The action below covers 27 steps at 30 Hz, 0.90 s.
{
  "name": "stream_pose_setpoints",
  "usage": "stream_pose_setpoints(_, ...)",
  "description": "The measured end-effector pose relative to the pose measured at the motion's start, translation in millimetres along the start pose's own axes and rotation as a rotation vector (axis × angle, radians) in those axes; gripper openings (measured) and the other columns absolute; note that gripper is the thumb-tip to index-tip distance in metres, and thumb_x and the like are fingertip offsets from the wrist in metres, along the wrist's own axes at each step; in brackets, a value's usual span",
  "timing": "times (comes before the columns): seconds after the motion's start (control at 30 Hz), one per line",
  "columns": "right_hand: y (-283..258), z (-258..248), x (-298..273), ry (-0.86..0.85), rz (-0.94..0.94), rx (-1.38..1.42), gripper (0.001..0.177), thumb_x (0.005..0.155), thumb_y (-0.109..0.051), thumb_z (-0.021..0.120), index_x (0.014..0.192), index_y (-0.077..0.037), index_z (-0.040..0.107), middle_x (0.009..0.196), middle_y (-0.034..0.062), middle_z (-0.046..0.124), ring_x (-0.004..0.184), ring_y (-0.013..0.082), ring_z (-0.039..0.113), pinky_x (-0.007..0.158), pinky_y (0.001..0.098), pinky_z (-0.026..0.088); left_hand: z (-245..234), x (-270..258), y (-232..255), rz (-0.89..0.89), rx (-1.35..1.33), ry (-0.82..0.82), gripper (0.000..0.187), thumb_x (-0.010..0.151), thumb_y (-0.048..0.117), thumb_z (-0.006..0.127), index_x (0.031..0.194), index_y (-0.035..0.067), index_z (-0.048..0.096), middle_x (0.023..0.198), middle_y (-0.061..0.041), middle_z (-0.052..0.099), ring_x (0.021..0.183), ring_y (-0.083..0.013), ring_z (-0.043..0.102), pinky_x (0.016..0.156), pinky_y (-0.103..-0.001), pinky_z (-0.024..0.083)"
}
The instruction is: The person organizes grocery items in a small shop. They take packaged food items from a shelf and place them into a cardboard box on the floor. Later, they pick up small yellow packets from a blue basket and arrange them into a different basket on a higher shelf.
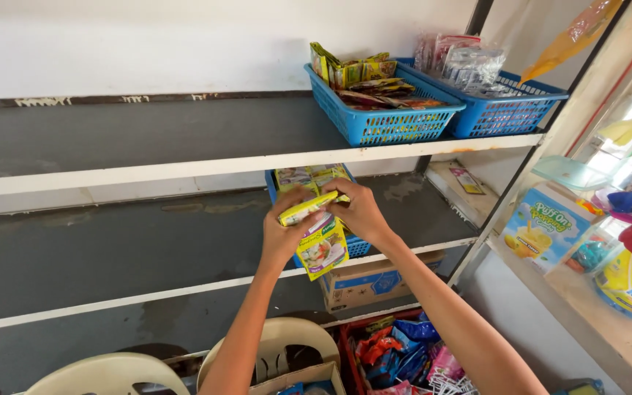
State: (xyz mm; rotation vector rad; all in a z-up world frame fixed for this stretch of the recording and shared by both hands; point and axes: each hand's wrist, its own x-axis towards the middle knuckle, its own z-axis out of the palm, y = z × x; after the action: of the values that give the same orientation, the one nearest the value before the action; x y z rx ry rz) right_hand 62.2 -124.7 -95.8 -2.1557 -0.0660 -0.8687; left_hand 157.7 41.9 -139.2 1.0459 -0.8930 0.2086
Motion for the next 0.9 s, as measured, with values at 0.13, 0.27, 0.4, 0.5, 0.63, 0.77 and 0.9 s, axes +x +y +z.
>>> stream_pose_setpoints(0.13,-65,-31,-1,-0.050,-0.181,-0.204,0.029,0.084,0.001,0.076,0.112,-0.005,0.069,0.118,0.0094,0.073,0.088,0.0152,0.074,0.082,0.0282,0.059,0,-8,-15,-0.239,0.025,-0.110,0.033,0.089,0.014,0.079,0.115,-0.006,0.074,0.097,-0.013,0.079,0.084,-0.0091,0.069,0.071,-0.026,0.056)
stream_pose_setpoints(0.27,-60,-105,7,0.512,-0.381,0.205,0.026,0.109,-0.008,0.056,0.135,-0.007,0.055,0.109,0.0076,0.066,0.087,0.0162,0.066,0.079,0.0307,0.059,14,22,24,-0.176,-0.057,-0.084,0.030,0.089,0.012,0.078,0.112,-0.006,0.075,0.089,-0.008,0.079,0.074,-0.0090,0.068,0.062,-0.026,0.054)
stream_pose_setpoints(0.4,-63,-151,2,0.730,-0.323,0.441,0.014,0.116,-0.016,0.053,0.123,-0.004,0.055,0.071,0.0060,0.056,0.060,0.0112,0.048,0.050,0.0260,0.036,16,32,50,-0.043,-0.051,0.003,0.025,0.092,0.012,0.079,0.108,-0.007,0.076,0.092,-0.010,0.078,0.080,-0.0075,0.069,0.067,-0.024,0.054)
stream_pose_setpoints(0.5,-64,-141,2,0.182,0.068,0.152,0.022,0.107,-0.013,0.049,0.122,-0.003,0.061,0.070,0.0081,0.063,0.053,0.0124,0.051,0.046,0.0257,0.039,12,66,70,-0.128,-0.182,0.077,0.024,0.090,0.012,0.081,0.103,-0.007,0.077,0.090,-0.011,0.078,0.074,-0.0102,0.070,0.063,-0.026,0.056)
stream_pose_setpoints(0.63,-60,-73,-4,-0.387,0.477,-0.096,0.070,0.090,0.001,0.044,0.156,-0.019,0.034,0.096,0.0161,0.076,0.070,0.0240,0.074,0.067,0.0350,0.062,-4,98,106,-0.214,-0.365,0.030,0.023,0.084,0.012,0.085,0.095,-0.007,0.075,0.089,-0.015,0.078,0.073,-0.0179,0.076,0.063,-0.033,0.062)
stream_pose_setpoints(0.77,-27,-16,-19,-0.385,0.466,0.361,0.102,0.084,0.006,0.059,0.163,-0.031,0.007,0.124,0.0179,0.063,0.099,0.0283,0.072,0.074,0.0405,0.067,-13,114,137,-0.132,-0.352,-0.131,0.026,0.084,0.010,0.087,0.100,-0.006,0.075,0.094,-0.014,0.078,0.079,-0.0183,0.076,0.069,-0.034,0.064)
stream_pose_setpoints(0.9,27,30,-20,-0.378,0.406,0.546,0.085,0.084,0.006,0.069,0.153,-0.015,0.025,0.138,0.0234,0.061,0.113,0.0276,0.069,0.079,0.0386,0.064,-14,120,160,-0.130,-0.368,-0.224,0.028,0.084,0.011,0.087,0.104,-0.003,0.073,0.097,-0.013,0.078,0.082,-0.0170,0.076,0.071,-0.035,0.065)
